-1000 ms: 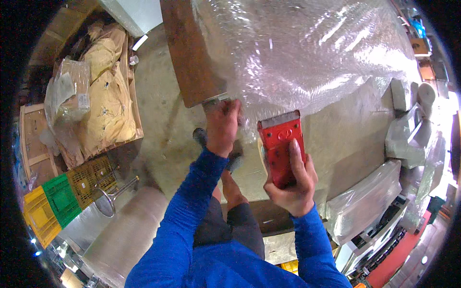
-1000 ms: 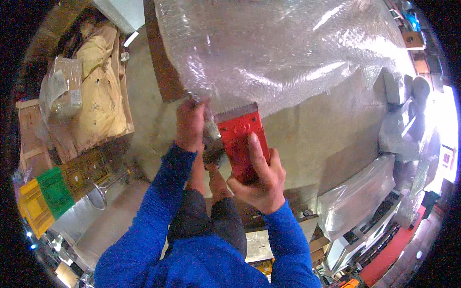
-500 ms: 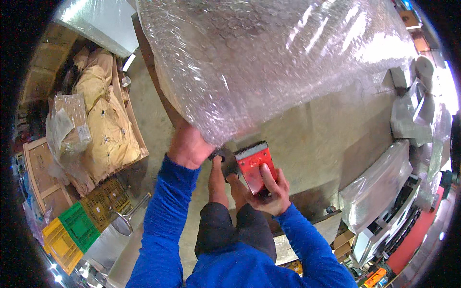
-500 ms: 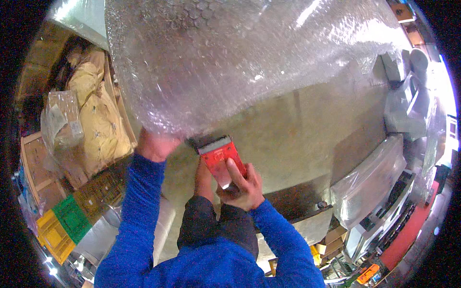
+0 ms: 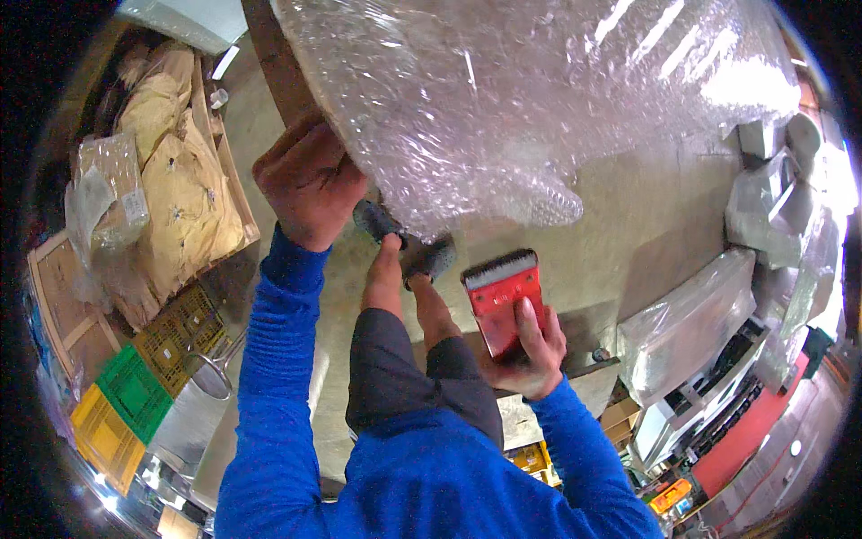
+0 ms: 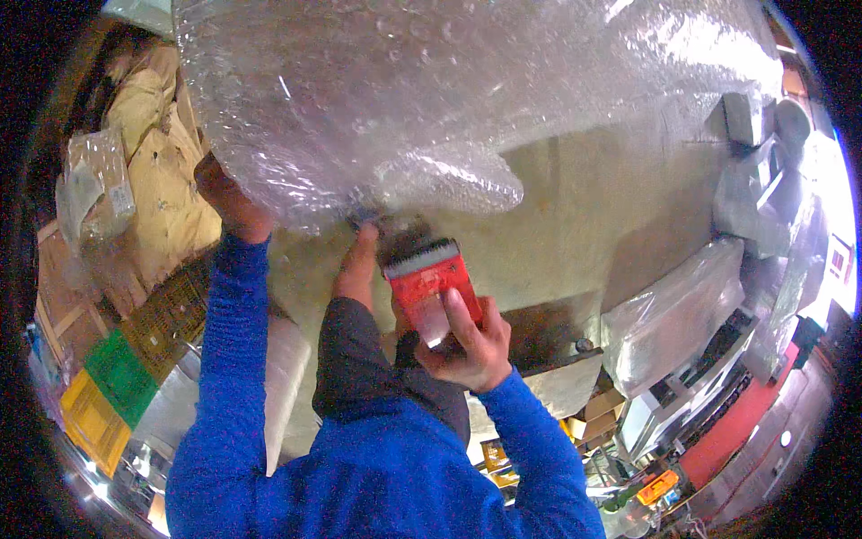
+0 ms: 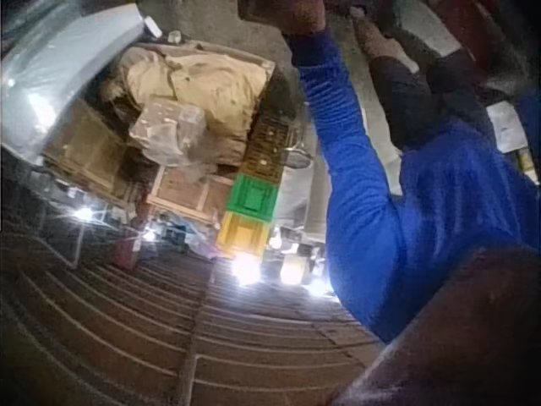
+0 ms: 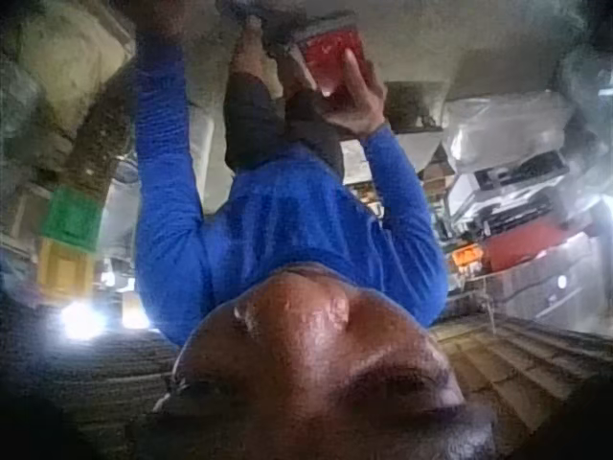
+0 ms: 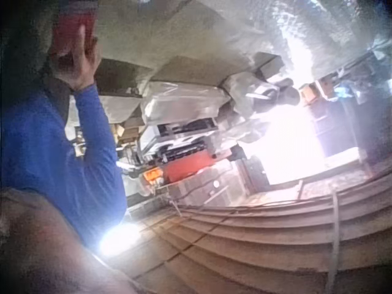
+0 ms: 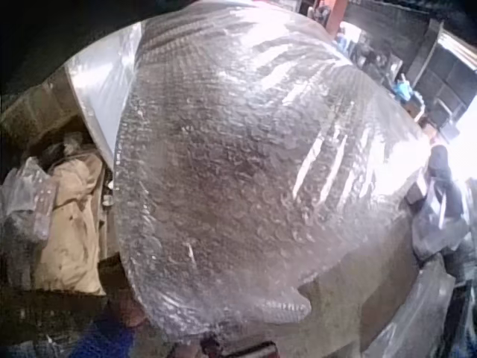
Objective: The person wraps a large piece of furniture with bubble wrap and secures it with packing tape. They use a utility knife to cut the bubble wrap and a tape dispenser to apply tape around the edges.
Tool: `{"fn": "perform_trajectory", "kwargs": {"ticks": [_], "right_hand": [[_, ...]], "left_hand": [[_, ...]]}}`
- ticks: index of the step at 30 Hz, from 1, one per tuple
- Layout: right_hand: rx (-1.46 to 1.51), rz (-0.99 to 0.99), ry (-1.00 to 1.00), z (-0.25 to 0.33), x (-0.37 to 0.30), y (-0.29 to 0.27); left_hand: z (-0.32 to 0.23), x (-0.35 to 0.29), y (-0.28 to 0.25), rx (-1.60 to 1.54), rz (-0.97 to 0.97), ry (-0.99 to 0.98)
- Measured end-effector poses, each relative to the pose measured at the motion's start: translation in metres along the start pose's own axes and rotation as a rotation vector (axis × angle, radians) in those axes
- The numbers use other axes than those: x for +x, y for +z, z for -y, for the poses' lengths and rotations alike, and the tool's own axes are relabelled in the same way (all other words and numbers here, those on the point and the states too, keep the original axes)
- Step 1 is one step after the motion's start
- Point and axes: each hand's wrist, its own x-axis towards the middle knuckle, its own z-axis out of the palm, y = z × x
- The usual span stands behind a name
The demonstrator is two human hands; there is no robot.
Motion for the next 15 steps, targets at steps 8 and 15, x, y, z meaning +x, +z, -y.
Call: {"fn": "perform_trajectory", "kwargs": {"ticks": [8,15], "right_hand": [[0.047,-0.191,-0.107,-0.035,0.085,0.077],[-0.039,-0.307,-0.148,-0.044,0.134,0.102]], "left_hand": [[-0.002,0.018,0.016,-0.133,0.017,-0.160],[-0.009,-0.035,0.010,-0.701,0.094,-0.774]]}}
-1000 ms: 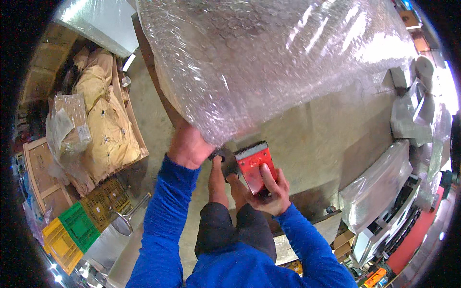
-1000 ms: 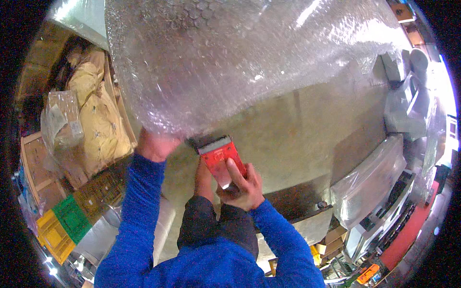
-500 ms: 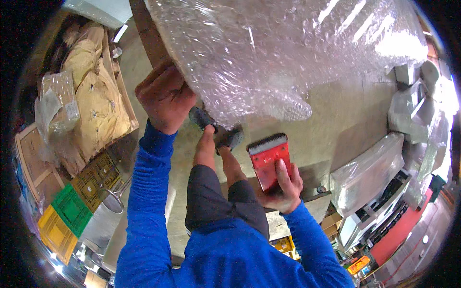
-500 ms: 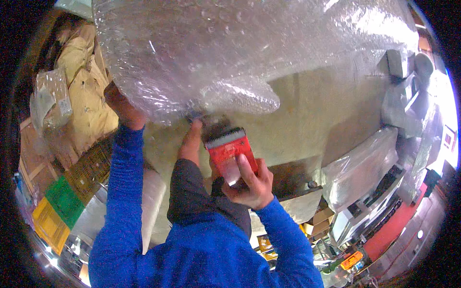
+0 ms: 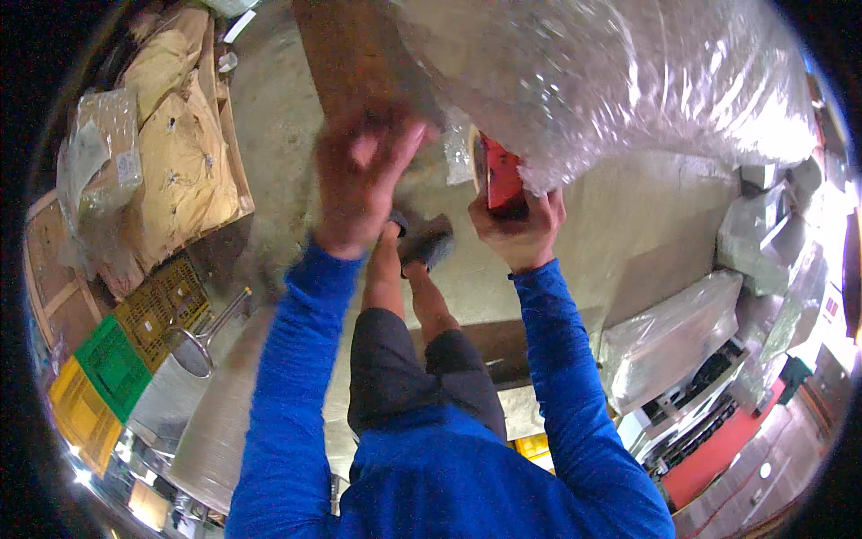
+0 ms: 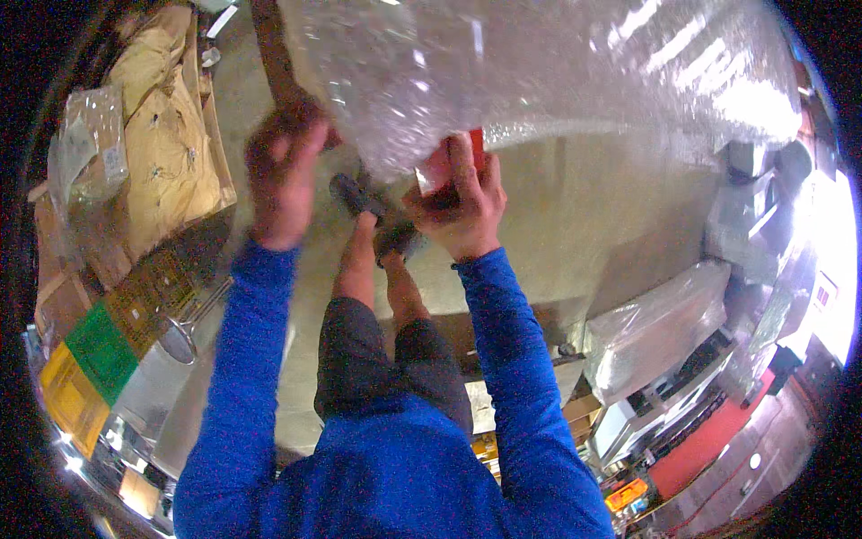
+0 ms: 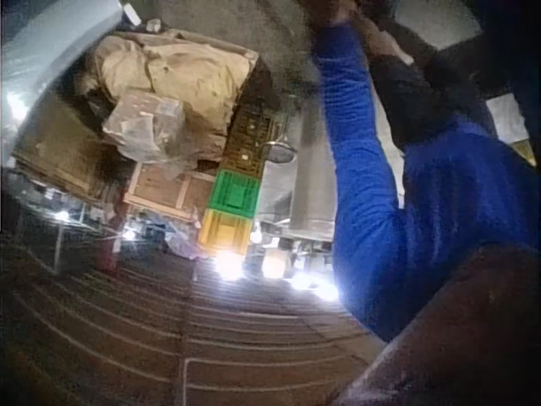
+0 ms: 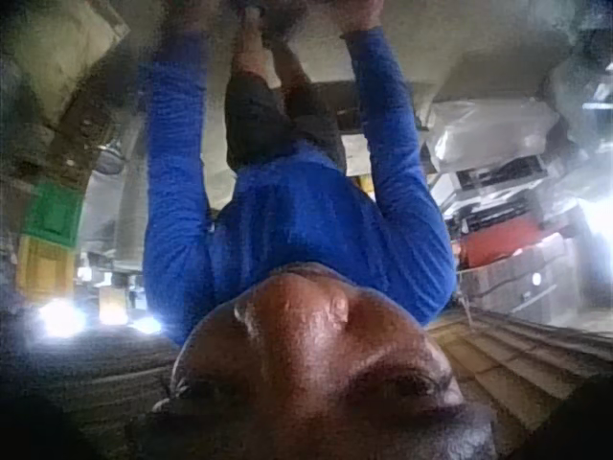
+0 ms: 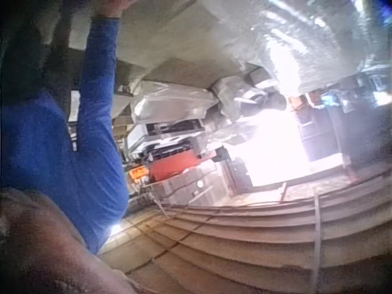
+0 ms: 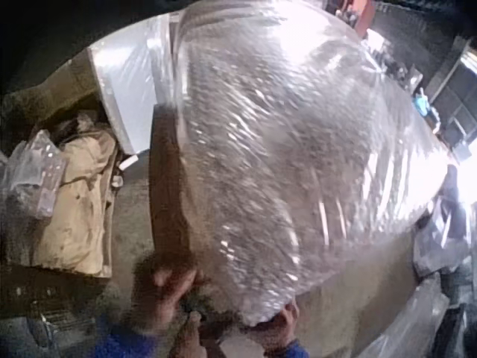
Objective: The person wraps a large piece of furniture with bubble wrap and secures it with packing tape. They use a utility knife to cut the bubble wrap and a tape dispenser to apply tape around the edges.
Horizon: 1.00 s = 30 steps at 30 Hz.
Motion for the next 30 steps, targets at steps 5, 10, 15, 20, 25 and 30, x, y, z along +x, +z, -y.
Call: {"fn": "perform_trajectory", "kwargs": {"ticks": [5,10,15,20,25,30], "right_hand": [[-0.059,0.040,-0.097,-0.014,0.004,-0.005],[-0.090,0.087,-0.117,0.001,0.023,-0.032],[-0.105,0.362,0.072,0.039,0.054,-0.080],[-0.187,0.600,0.167,0.072,0.101,-0.120],[-0.174,0.795,0.164,0.089,0.143,-0.140],[-0.142,0.953,0.181,0.106,0.171,-0.147]], "left_hand": [[0.149,-0.091,0.071,0.099,-0.182,-0.404],[0.157,-0.071,0.078,0.466,-0.018,-0.002],[0.090,-0.098,0.101,-0.053,-0.197,-0.208],[0.045,-0.082,0.095,-0.860,-0.250,-0.220],[0.022,-0.043,0.070,0.026,-0.052,0.191],[0.008,-0.014,0.048,0.335,-0.029,0.574]]}}
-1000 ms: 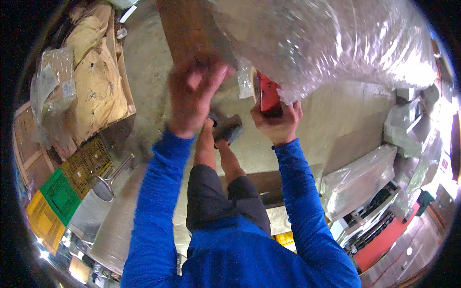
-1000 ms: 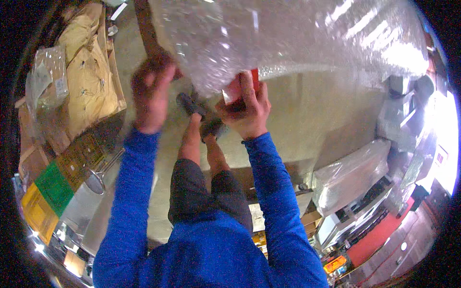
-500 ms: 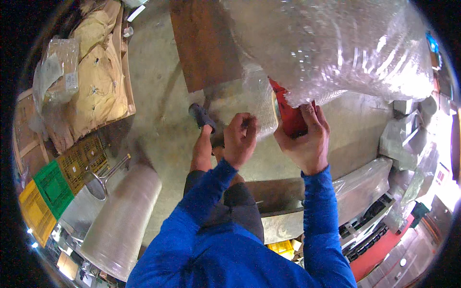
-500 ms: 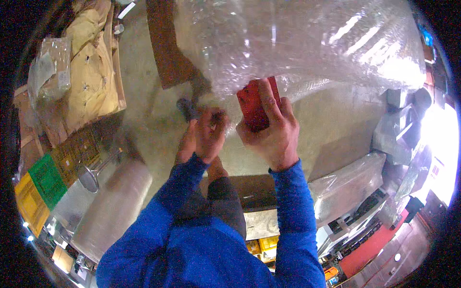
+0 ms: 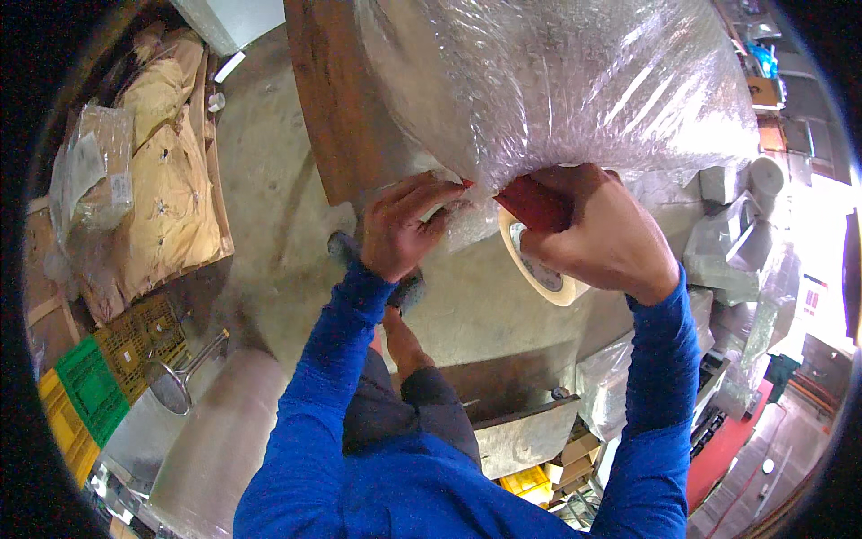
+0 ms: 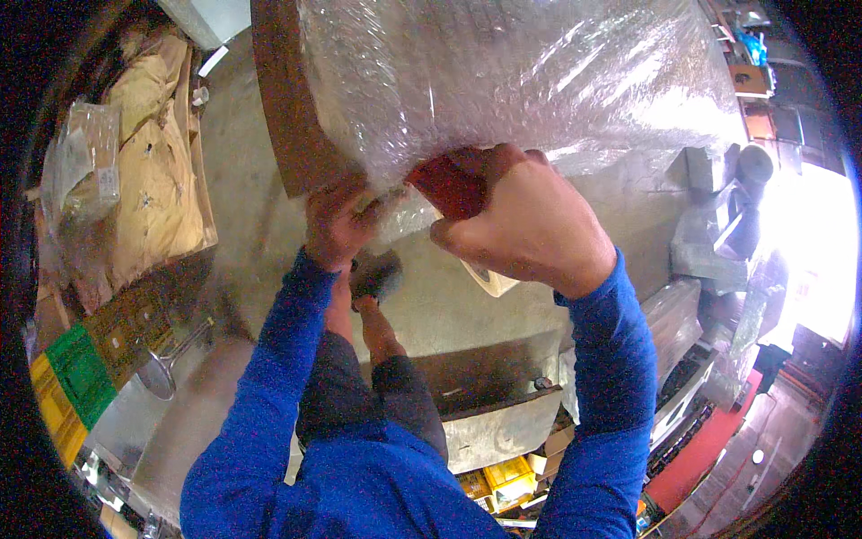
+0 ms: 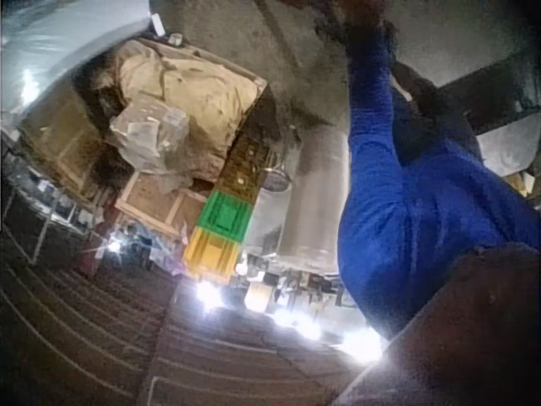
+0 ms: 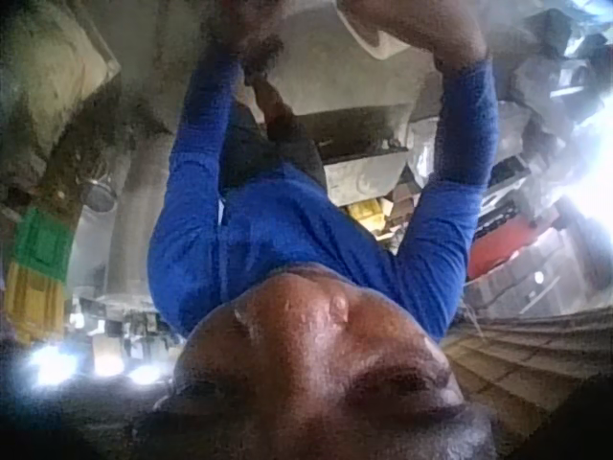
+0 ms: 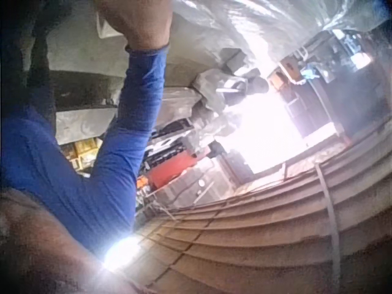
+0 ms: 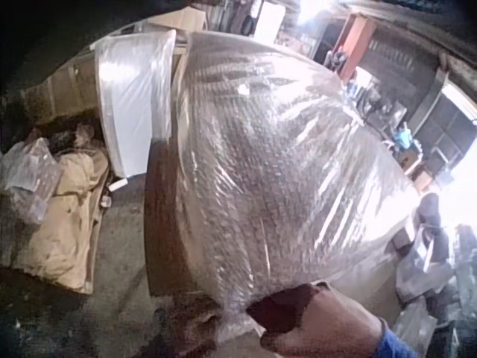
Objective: The person wraps a large piece of furniture with bubble wrap and secures it with packing tape. They use a utility knife to cut the bubble wrap and a tape dispenser to apply tape around the edges.
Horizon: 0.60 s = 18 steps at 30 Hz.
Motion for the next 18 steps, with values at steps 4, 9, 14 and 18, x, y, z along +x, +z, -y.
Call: {"fn": "perform_trajectory", "kwargs": {"ticks": [4,9,14,18], "right_hand": [[-0.006,0.042,0.020,0.005,-0.002,-0.009],[0.101,-0.138,0.074,0.005,-0.024,-0.001],[0.242,-0.156,0.250,0.001,-0.057,0.003],[0.395,-0.226,0.107,-0.003,-0.099,0.026]], "left_hand": [[0.021,0.014,-0.006,0.101,0.040,0.212],[0.024,0.035,-0.007,0.083,-0.007,0.341],[0.034,0.038,-0.008,0.067,0.009,0.344],[0.036,0.036,-0.007,0.013,0.042,0.255]]}}
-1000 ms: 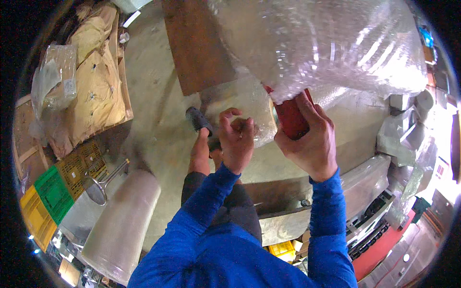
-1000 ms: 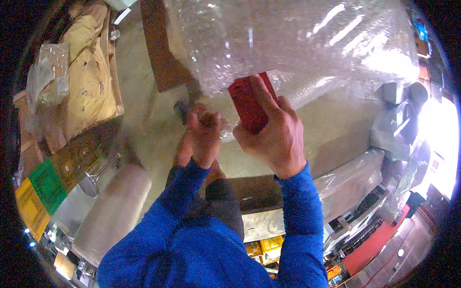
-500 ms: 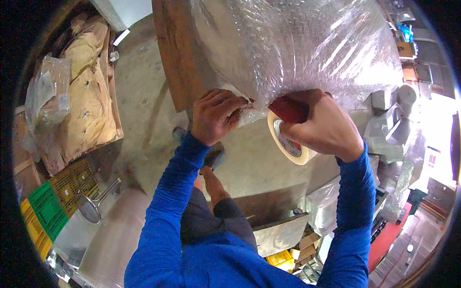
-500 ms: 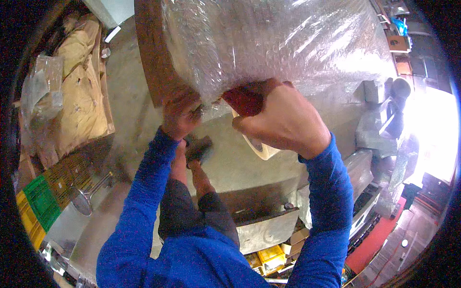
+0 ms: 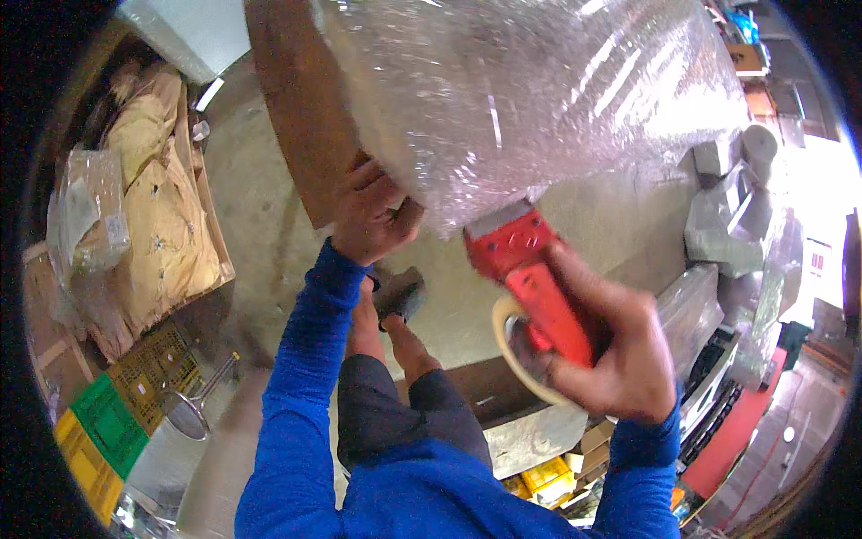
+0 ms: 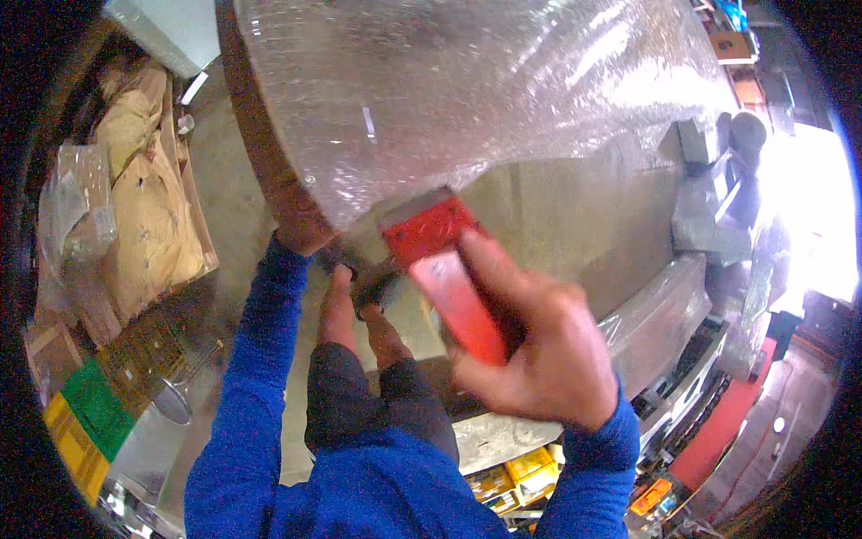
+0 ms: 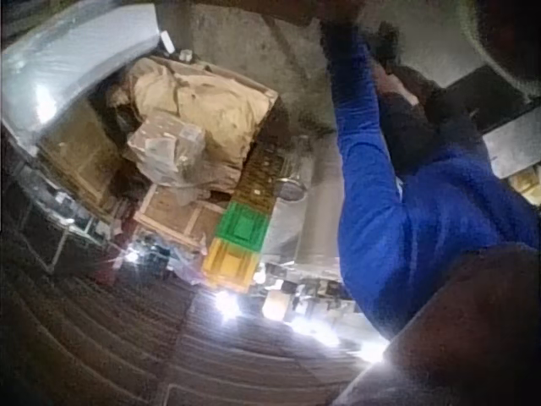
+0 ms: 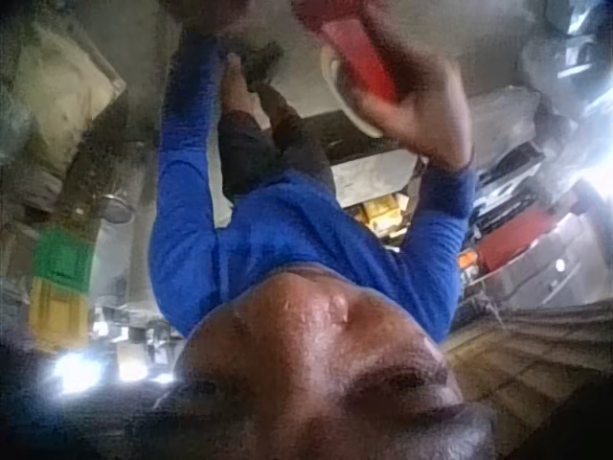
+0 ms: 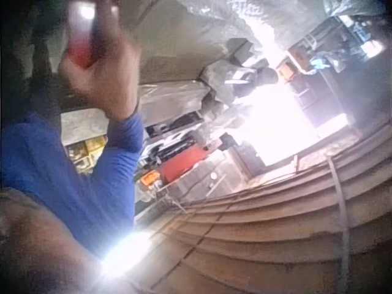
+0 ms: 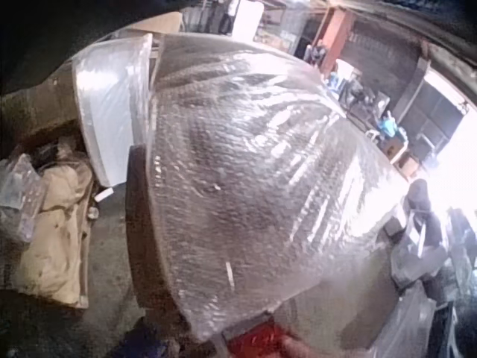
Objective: The person wraps a large piece of furniture with bubble wrap and secures it with packing tape. They use a utility knife to cut the bubble wrap and a tape dispenser to apply tape around the edges.
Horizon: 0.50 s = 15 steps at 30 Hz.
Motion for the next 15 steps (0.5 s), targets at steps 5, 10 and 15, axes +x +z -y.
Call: {"fn": "perform_trajectory", "kwargs": {"ticks": [5,10,15], "right_hand": [[-0.036,0.005,0.018,-0.022,-0.056,0.030],[-0.117,-0.171,-0.065,-0.071,-0.090,0.077],[-0.041,-0.270,-0.172,-0.140,-0.039,0.155]], "left_hand": [[0.014,-0.018,0.005,-0.065,-0.010,-0.116],[0.063,-0.089,0.018,-0.574,-0.199,-0.465],[0.052,-0.083,-0.013,-0.893,-0.216,-0.607]]}}
